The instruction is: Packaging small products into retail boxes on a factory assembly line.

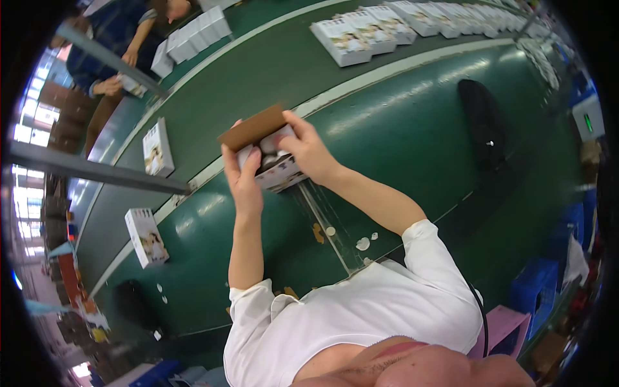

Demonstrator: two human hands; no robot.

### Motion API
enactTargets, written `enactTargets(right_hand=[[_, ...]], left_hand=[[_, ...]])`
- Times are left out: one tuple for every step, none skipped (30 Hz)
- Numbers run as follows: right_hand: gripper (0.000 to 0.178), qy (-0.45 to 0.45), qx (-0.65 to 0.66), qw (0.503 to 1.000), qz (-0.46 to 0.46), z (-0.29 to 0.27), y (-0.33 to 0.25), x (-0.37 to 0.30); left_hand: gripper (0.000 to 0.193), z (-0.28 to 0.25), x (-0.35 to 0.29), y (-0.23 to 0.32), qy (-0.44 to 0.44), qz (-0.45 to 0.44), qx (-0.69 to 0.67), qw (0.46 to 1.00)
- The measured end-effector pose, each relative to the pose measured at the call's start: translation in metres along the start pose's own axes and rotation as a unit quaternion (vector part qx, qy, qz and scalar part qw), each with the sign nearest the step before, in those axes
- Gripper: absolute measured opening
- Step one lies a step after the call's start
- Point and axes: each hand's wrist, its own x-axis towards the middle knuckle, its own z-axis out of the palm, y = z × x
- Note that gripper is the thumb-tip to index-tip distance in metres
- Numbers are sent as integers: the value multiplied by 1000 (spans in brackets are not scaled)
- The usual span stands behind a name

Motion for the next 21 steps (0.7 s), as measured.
enactTargets(right_hand=[[35,-5,-10,1000,6,-1,-6,-3],[36,-18,-17,1000,11,0,-10,-2],[35,-37,-22,999,2,-2,-7,-1],[36,-61,-43,997,-2,-3,-11,-2],[36,-85,-64,994,-6,-5,-16,-1],[39,-116,-76,990,15,-8,-23,-1],[40,-138,-71,987,-32,-8,-23,0],[40,-160,-67,982,-79,-9,-22,1],[39,-152,-167,958,-176,-11,-24,0],[38,-197,-197,944,-180,-12,-28,2],[38,-241,-225,927,-181,-15,-35,2],[43,-269,-234,920,-162,-16,-39,3],[43,-283,-256,909,-167,-19,-40,6],[42,-299,-277,897,-172,-21,-40,9],[39,-290,-267,905,-159,-22,-41,5],[39,-298,-260,904,-160,-24,-44,6],[38,-286,-300,893,-175,-26,-44,8],[36,-274,-338,880,-191,-26,-43,8],[35,-268,-320,892,-171,-25,-42,7],[35,-261,-318,895,-173,-25,-39,8],[35,-254,-317,897,-175,-25,-37,9]], left_hand=[[56,3,-2,2,-1,-10,9,1000],[58,3,-3,6,2,-14,21,1000],[59,-1,-4,2,3,-3,29,1000],[58,-5,-4,2,-6,12,42,999],[57,-6,-4,2,-15,26,56,998],[49,-6,-2,3,-26,79,110,990],[42,-9,1,-3,-9,178,156,972],[36,-10,4,-9,9,275,199,941],[24,-12,3,-12,23,354,261,897],[23,-19,0,-18,29,357,239,902],[33,-30,-1,-27,-2,376,205,903],[42,-37,0,-38,-18,411,198,890],[42,-36,0,-39,-22,435,209,875],[43,-34,-1,-39,-26,459,222,860],[40,-34,-5,-37,-24,427,255,867],[37,-29,-7,-32,-20,415,271,868],[35,-26,-8,-31,-16,402,288,869],[30,-26,-8,-31,-22,407,284,868],[27,-26,-9,-28,-21,397,290,871],[25,-25,-10,-22,-21,386,296,873],[21,-21,-10,-20,-4,360,264,895]])
